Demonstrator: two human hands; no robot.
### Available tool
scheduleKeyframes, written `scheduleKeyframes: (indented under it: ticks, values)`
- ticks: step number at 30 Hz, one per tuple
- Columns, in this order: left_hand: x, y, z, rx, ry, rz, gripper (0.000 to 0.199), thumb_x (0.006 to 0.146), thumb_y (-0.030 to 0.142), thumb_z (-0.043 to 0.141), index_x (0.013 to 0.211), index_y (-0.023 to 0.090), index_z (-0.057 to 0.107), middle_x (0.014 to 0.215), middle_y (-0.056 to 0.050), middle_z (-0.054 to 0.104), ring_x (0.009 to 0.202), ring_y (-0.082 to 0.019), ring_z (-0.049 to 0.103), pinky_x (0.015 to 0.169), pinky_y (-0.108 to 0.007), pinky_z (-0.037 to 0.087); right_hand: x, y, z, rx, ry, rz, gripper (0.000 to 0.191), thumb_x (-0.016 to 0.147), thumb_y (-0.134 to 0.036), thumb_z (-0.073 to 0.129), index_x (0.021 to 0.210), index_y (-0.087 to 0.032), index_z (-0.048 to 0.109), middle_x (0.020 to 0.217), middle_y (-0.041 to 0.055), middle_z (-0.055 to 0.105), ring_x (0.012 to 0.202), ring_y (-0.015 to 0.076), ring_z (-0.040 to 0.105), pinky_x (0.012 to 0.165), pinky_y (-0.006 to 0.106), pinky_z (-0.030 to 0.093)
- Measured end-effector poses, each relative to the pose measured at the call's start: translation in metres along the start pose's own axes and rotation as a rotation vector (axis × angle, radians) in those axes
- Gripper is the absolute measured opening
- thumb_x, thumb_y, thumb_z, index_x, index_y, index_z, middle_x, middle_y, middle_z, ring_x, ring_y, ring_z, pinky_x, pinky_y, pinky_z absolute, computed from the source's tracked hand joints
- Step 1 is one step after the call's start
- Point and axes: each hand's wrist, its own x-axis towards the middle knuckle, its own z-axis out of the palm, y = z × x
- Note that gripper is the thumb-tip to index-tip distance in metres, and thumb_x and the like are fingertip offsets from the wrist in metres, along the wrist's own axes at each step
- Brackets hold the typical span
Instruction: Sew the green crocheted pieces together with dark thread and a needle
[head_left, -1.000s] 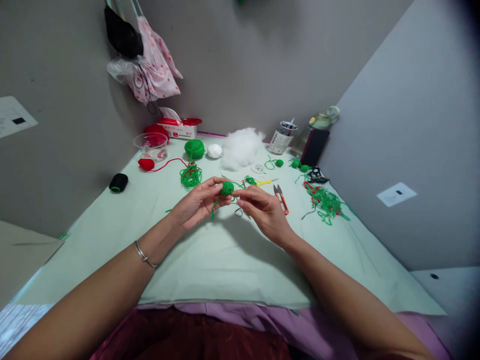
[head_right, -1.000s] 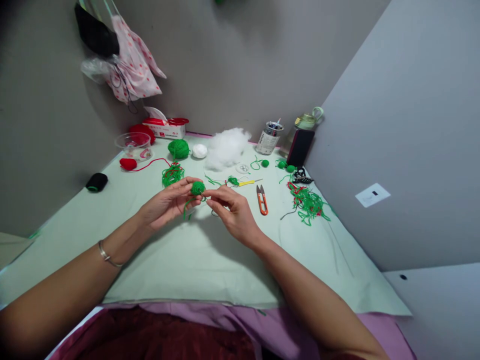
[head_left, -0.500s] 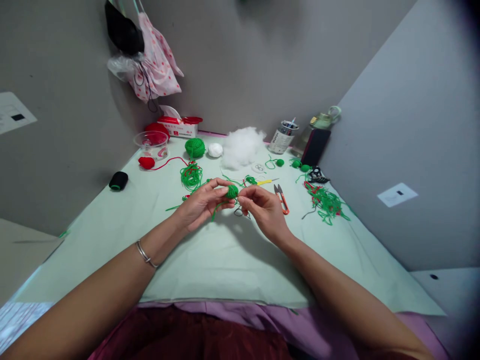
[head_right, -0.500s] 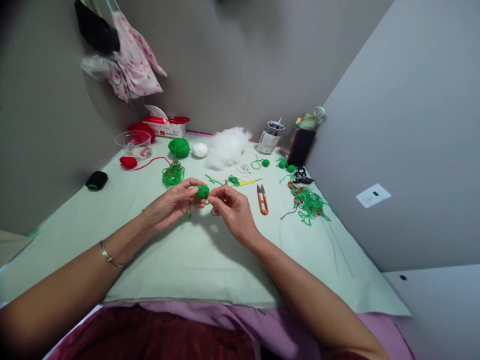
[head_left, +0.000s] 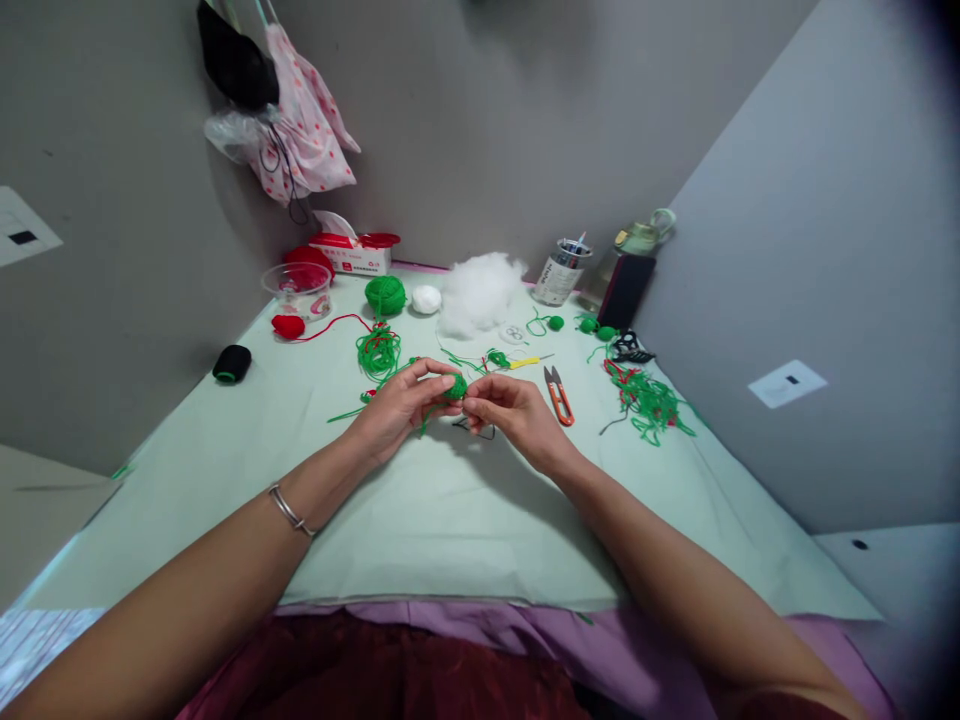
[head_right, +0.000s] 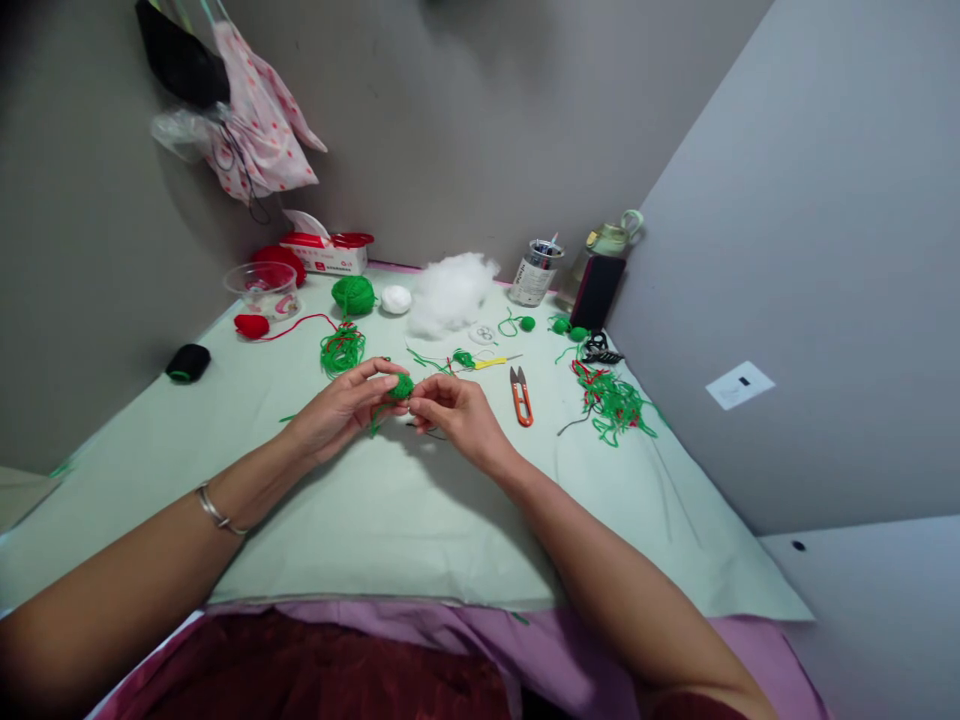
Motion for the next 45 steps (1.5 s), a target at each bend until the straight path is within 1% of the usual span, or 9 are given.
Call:
scheduleKeyframes:
  ticks: [7,16,20,23,26,30,33,38,45]
  values:
    - [0.002,-0.005,0.000,0.157,-0.006,0.050,0.027,0.077,0.031,0.080,0.095,0.016,0.067,0.085,-0.003,0.069,0.075,-0.015,0.066,0.077,-0.031,0.051,0.002,0.002,-0.002,0.215,0.038,0.181,0.039,0.062,-0.035,0.089,0.082,-0.016,0.061,0.069,-0.0016,0.067,0.064,0.0114,0.064,0.070,0.029,0.055]
    - [0.004,-0.009,-0.002,0.347,-0.028,0.101,0.024,0.081,0.032,0.073,0.101,0.019,0.071,0.086,-0.001,0.066,0.078,-0.015,0.058,0.076,-0.028,0.044,-0.003,-0.001,-0.002,-0.481,0.160,-0.333,0.021,0.086,-0.037,0.070,0.078,-0.018,0.070,0.079,0.0036,0.066,0.076,0.0157,0.058,0.072,0.031,0.046]
    - [0.005,-0.005,-0.005,0.593,0.042,0.116,0.023,0.077,0.029,0.072,0.097,0.020,0.072,0.068,0.002,0.057,0.063,-0.014,0.050,0.061,-0.027,0.037,-0.004,-0.016,-0.009,-0.388,0.277,-0.468,0.014,0.088,-0.033,0.068,0.081,-0.021,0.067,0.089,0.0049,0.070,0.084,0.0168,0.060,0.074,0.031,0.047]
    - [0.008,0.000,-0.015,0.747,0.074,0.134,0.020,0.075,0.026,0.069,0.094,0.020,0.071,0.064,0.002,0.053,0.059,-0.014,0.047,0.056,-0.027,0.033,-0.001,-0.036,-0.042,-0.132,0.371,-0.345,0.022,0.090,-0.044,0.064,0.087,-0.022,0.061,0.093,0.0045,0.071,0.058,0.0098,0.051,0.049,0.025,0.037]
    - [0.011,0.005,-0.034,0.909,0.098,0.231,0.019,0.074,0.020,0.065,0.091,0.021,0.072,0.072,0.000,0.054,0.064,-0.016,0.048,0.060,-0.029,0.036,-0.002,-0.053,-0.103,0.004,0.432,-0.261,0.026,0.081,-0.044,0.073,0.080,-0.022,0.060,0.073,0.0006,0.062,0.047,0.0063,0.039,0.040,0.024,0.023]
    - [0.012,0.018,-0.056,1.164,0.223,0.322,0.022,0.067,0.012,0.066,0.086,0.022,0.072,0.085,-0.003,0.054,0.075,-0.020,0.050,0.073,-0.032,0.039,-0.017,-0.068,-0.190,0.091,0.678,-0.492,0.034,0.075,-0.027,0.077,0.056,-0.023,0.050,0.052,-0.0046,0.039,0.047,0.0061,0.038,0.045,0.028,0.027]
    - [0.009,0.027,-0.055,1.150,0.274,0.296,0.020,0.070,0.014,0.067,0.087,0.021,0.072,0.085,-0.003,0.053,0.073,-0.019,0.049,0.073,-0.032,0.039,-0.025,-0.069,-0.218,0.129,0.817,-0.635,0.043,0.072,-0.023,0.077,0.049,-0.023,0.040,0.049,-0.0061,0.031,0.045,0.0054,0.036,0.043,0.026,0.026]
    - [0.004,0.028,-0.033,0.660,0.022,0.175,0.028,0.081,0.030,0.070,0.107,0.021,0.071,0.085,-0.003,0.061,0.074,-0.017,0.055,0.072,-0.030,0.043,-0.007,-0.052,-0.164,0.120,0.712,-0.491,0.018,0.071,-0.017,0.072,0.086,-0.026,0.068,0.055,-0.0070,0.048,0.047,0.0066,0.047,0.042,0.019,0.031]
    - [-0.002,0.021,-0.015,0.274,-0.166,0.102,0.027,0.084,0.031,0.073,0.108,0.020,0.066,0.107,-0.008,0.070,0.098,-0.020,0.063,0.092,-0.037,0.049,-0.002,-0.026,-0.030,-0.260,0.147,-0.206,0.025,0.086,-0.041,0.069,0.091,-0.017,0.074,0.068,0.0005,0.062,0.056,0.0099,0.054,0.056,0.026,0.045]
